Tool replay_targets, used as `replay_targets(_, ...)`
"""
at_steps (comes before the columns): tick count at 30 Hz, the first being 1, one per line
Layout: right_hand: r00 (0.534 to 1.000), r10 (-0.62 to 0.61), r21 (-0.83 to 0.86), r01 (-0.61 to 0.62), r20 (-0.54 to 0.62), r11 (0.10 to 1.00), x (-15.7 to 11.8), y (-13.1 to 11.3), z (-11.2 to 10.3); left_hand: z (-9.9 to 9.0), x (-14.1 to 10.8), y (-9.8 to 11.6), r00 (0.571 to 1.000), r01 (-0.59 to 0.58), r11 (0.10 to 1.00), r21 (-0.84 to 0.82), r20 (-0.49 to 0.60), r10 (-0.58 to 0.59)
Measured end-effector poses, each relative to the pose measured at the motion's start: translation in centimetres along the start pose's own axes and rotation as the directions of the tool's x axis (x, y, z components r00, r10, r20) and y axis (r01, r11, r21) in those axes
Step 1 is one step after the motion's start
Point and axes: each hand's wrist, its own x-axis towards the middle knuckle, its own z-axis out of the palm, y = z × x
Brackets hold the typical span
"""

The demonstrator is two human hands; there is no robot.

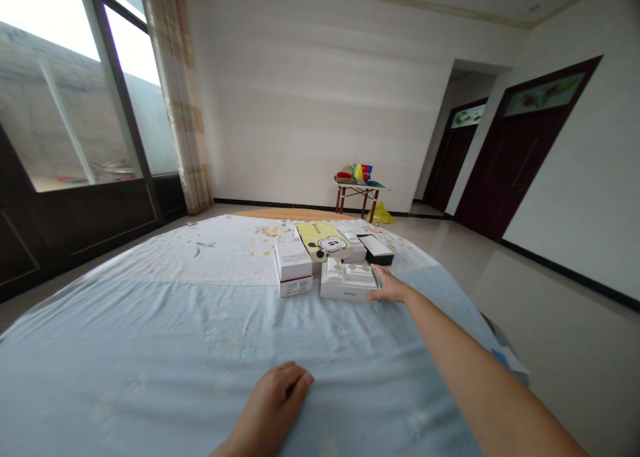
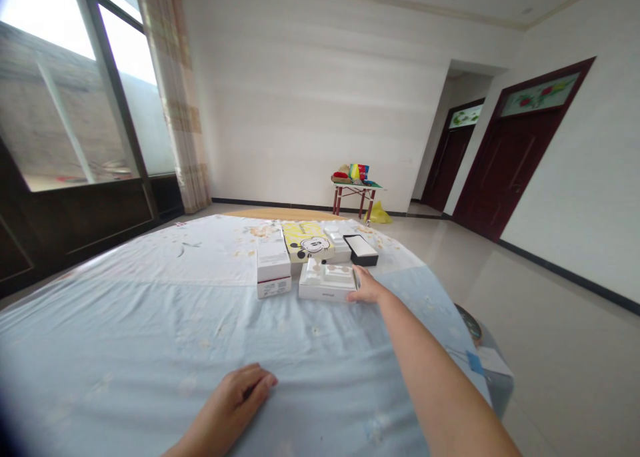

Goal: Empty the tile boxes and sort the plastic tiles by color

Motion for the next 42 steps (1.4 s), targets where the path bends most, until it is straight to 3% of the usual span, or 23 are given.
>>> replay_targets(5, 0.999, 0.002, 0.042, -0.003, 0.035, 0.999, 0.5, -1.8, 0.4, -0.2, -0.3, 0.6, 0.999, -0.024, 0.999, 0.023, -0.033, 0.024)
replay_targets(9, 0.999, -0.021, 0.068, 0.019, 0.035, 0.998, -0.9, -3.1, 0.9, -0.8, -0.5, 0.7, 0.995, -0.044, 0.999, -0.015, -0.095, 0.042)
replay_targets(16, 0.958, -0.147, 0.201, 0.098, 0.247, 0.975, -6.1, -6.9, 2.1, -3.3, 0.1, -3.2, 0.943, 0.008, 1.000, 0.006, -0.334, -0.006)
replay_targets(18, 0.930, -0.193, 0.237, 0.121, 0.311, 0.964, -7.0, -8.8, 3.2, -4.1, -0.1, -4.3, 0.957, 0.031, 0.999, 0.040, -0.290, -0.018)
replay_targets(22, 0.887, -0.283, 0.305, 0.173, 0.366, 0.937, -7.4, -12.6, 6.2, -6.2, -1.0, -5.4, 0.993, 0.080, 0.993, 0.085, -0.097, -0.072)
replay_targets(26, 0.876, -0.350, 0.312, 0.248, 0.332, 0.917, -6.9, -15.2, 8.8, -8.7, -2.2, -6.4, 0.993, 0.120, 0.989, 0.091, -0.028, -0.118)
replay_targets(30, 0.864, -0.373, 0.316, 0.269, 0.338, 0.910, -6.6, -16.7, 9.9, -10.0, -3.0, -7.5, 0.993, 0.122, 0.990, 0.067, -0.011, -0.122)
replay_targets(36, 0.937, -0.314, 0.381, 0.238, 0.150, 0.893, -6.8, -17.6, 10.4, -10.2, -3.1, -6.9, 0.988, 0.152, 0.987, -0.049, -0.002, -0.153)
replay_targets(39, 0.976, -0.208, 0.585, 0.133, 0.063, 0.800, -7.1, -17.2, 9.6, -10.6, -3.2, -6.5, 0.978, 0.207, 0.970, -0.128, 0.012, -0.207)
replay_targets(42, 0.996, -0.081, 0.729, 0.076, -0.029, 0.680, -7.6, -16.1, 8.3, -11.5, -3.5, -7.1, 0.979, 0.173, 0.975, -0.141, -0.081, -0.186)
